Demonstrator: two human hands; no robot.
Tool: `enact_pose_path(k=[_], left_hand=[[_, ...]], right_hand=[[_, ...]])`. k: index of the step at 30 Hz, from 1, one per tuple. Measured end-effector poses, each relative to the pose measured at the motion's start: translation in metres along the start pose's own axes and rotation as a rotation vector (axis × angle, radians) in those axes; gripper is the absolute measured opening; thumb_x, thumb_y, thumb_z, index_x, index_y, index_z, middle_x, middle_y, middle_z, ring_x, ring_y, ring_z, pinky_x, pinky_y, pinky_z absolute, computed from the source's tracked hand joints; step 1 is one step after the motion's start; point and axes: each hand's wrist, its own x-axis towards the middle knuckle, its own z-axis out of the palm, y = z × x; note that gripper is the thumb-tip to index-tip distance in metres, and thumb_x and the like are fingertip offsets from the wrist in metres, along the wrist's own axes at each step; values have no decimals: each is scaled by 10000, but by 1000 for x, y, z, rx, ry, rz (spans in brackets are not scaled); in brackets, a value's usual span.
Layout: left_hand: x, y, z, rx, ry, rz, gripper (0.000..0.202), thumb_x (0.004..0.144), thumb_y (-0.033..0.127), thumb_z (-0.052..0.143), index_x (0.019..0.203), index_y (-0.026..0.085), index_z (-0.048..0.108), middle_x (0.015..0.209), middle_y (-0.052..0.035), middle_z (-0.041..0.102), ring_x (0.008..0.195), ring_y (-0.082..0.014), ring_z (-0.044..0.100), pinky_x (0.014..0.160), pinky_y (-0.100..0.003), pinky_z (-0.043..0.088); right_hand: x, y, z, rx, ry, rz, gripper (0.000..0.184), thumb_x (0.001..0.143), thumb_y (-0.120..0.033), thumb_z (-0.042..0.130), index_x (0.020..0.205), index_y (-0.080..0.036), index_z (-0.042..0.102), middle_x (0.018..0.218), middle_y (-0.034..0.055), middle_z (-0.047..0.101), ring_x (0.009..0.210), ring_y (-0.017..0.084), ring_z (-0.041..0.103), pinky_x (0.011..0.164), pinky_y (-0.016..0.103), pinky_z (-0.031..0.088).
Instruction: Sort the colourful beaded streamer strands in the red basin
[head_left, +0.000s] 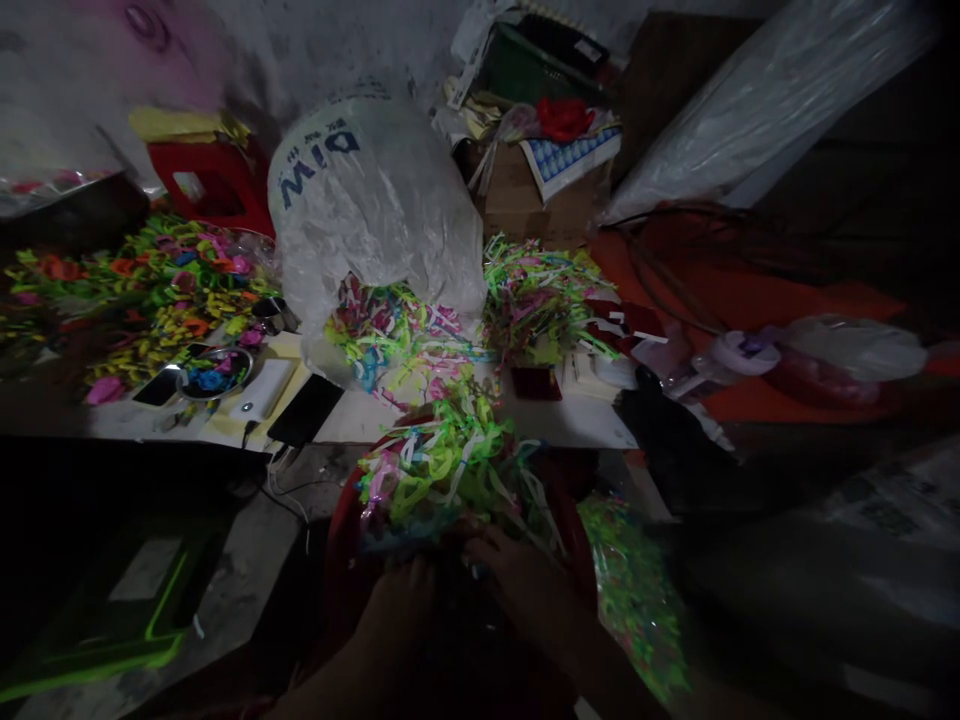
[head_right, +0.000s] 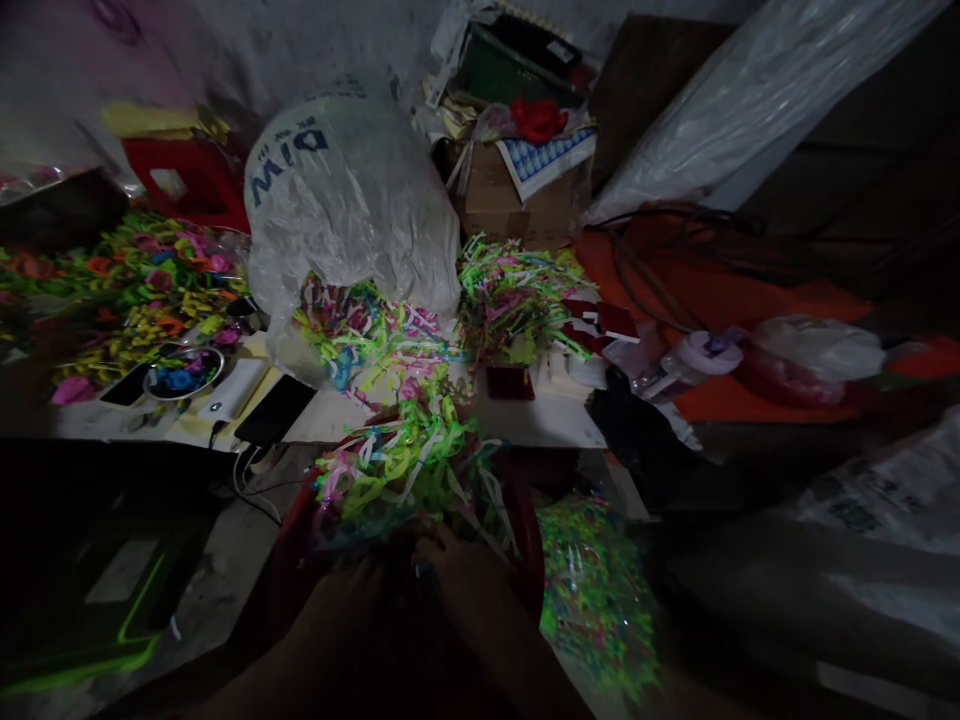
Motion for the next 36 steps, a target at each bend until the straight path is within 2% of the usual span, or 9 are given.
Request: enact_pose_path(k=[6, 9, 14, 18, 21, 26, 30, 32, 36], left_hand=[[-20, -13, -13, -205, 32, 18, 240, 845, 77, 475, 1047, 171, 562, 998, -36, 654, 886, -156, 629, 755, -241, 486], [-29, -17, -13, -458, 210, 54, 253, 804, 84, 492, 1008, 220, 556, 948, 21, 664, 822, -98, 627, 704, -149, 457], [-33, -15, -9, -742, 462, 153, 253, 783, 136, 459, 990, 224, 576, 954, 0, 674, 808, -114, 636, 730, -166, 462], [-32, -12, -13, -815, 445, 69, 188, 813, 192, 478, 949, 223, 603, 895, 11, 677, 744, -106, 633, 667, -157, 458], [-29, -12, -13, -907, 397, -54, 176, 826, 257, 509, 960, 220, 617, 857, 12, 678, 744, -120, 636, 649, -167, 463], [-29, -14, -19, -1067, 433, -1, 211, 805, 261, 542, 980, 171, 618, 916, -30, 670, 824, -148, 631, 735, -200, 479], [-26, -13, -31, -1126, 483, 39, 186, 776, 282, 594, 903, 148, 615, 838, -30, 655, 762, -149, 614, 686, -206, 477], [-21, -9, -34, -1145, 497, 49, 194, 761, 306, 616, 867, 144, 598, 787, -20, 638, 712, -142, 599, 642, -202, 471], [-8, -1, -26, -1159, 499, 30, 232, 779, 359, 610, 851, 146, 551, 732, -9, 613, 628, -127, 572, 570, -198, 461]], right_hand=[[2, 11, 8, 11, 56, -119, 491, 765, -35, 393, 1165, -255, 575, 1362, 32, 446, 932, 224, 631, 747, 320, 498], [2, 8, 10, 42, 69, -96, 468, 783, -37, 383, 1168, -216, 582, 1280, 75, 524, 923, 202, 632, 764, 286, 480], [6, -2, 6, 67, 30, -72, 378, 804, -45, 397, 1018, -226, 650, 1135, 58, 610, 851, 173, 643, 701, 237, 470], [10, -11, 12, 45, 17, -57, 288, 834, -84, 428, 961, -189, 664, 1021, 84, 641, 931, 229, 611, 725, 289, 474], [13, -14, 21, 44, 28, -64, 305, 857, -77, 414, 984, -193, 666, 1113, 91, 606, 1079, 239, 538, 797, 292, 459], [9, -12, 19, 94, 65, -111, 351, 821, -5, 408, 973, -170, 677, 1120, 85, 605, 1135, 238, 493, 935, 328, 387], [0, -8, 3, 600, 198, -165, 242, 764, -104, 535, 948, -201, 659, 1006, 23, 653, 966, 186, 593, 856, 279, 437], [-3, -8, -1, 883, 356, -78, 174, 770, -233, 566, 919, -189, 644, 947, 23, 669, 913, 180, 611, 819, 266, 456], [-4, -15, 6, 1102, 553, 151, 303, 760, -459, 549, 832, -170, 608, 874, 61, 673, 876, 224, 613, 828, 331, 461]])
